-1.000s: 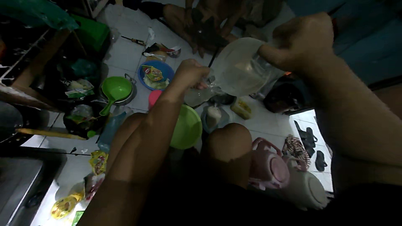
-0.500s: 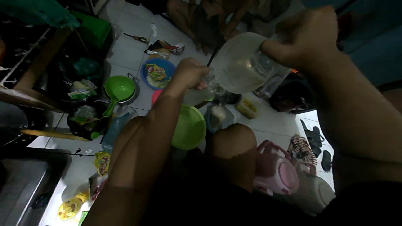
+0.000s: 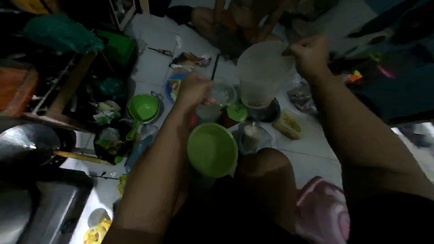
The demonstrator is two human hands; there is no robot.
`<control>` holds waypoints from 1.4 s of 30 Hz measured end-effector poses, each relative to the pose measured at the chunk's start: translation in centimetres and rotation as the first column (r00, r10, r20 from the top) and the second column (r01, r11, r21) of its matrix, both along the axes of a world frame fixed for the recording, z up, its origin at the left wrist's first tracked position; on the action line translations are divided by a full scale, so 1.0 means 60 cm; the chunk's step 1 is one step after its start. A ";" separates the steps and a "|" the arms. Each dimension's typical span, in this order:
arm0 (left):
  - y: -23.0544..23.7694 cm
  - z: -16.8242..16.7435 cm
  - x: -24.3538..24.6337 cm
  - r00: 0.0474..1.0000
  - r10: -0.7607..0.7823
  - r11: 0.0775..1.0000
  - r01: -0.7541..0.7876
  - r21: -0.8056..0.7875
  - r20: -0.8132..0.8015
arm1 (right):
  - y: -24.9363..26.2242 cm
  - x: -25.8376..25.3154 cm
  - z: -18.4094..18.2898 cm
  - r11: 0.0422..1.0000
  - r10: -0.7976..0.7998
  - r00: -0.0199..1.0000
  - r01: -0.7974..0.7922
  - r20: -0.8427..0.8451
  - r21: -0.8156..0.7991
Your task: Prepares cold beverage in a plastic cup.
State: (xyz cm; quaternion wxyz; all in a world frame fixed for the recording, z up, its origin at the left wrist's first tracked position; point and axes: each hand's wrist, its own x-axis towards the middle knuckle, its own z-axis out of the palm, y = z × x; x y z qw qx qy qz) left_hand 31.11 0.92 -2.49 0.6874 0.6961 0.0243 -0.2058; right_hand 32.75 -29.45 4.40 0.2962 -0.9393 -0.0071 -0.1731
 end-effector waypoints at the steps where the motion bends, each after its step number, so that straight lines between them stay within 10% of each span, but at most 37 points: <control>1: 0.010 0.003 0.006 0.999 0.028 0.999 -0.029 0.027 0.019 | -0.014 0.026 -0.022 0.994 -0.074 0.997 0.074 0.002 0.083; 7: 0.079 -0.004 0.032 0.959 0.269 0.954 -0.278 0.108 0.088 | -0.047 0.179 -0.130 0.703 -0.542 0.825 0.550 -0.160 0.452; 13: 0.107 -0.020 0.060 0.825 0.548 0.826 -0.560 0.065 0.139 | -0.049 0.336 -0.316 0.505 -0.334 0.878 0.474 -0.343 0.722; 23: 0.149 -0.032 0.089 0.680 0.720 0.685 -0.729 -0.019 -0.136 | 0.041 0.372 -0.543 0.496 -0.280 0.738 0.659 -0.614 0.566; 30: 0.139 -0.036 0.076 0.721 0.684 0.725 -0.689 -0.010 -0.111 | 0.080 0.332 -0.514 0.968 -0.158 0.629 0.250 -0.761 0.006; 42: 0.087 -0.024 -0.057 0.792 0.605 0.791 -0.610 -0.058 -0.080 | 0.081 0.183 -0.440 0.543 -0.043 0.784 0.539 -0.619 0.644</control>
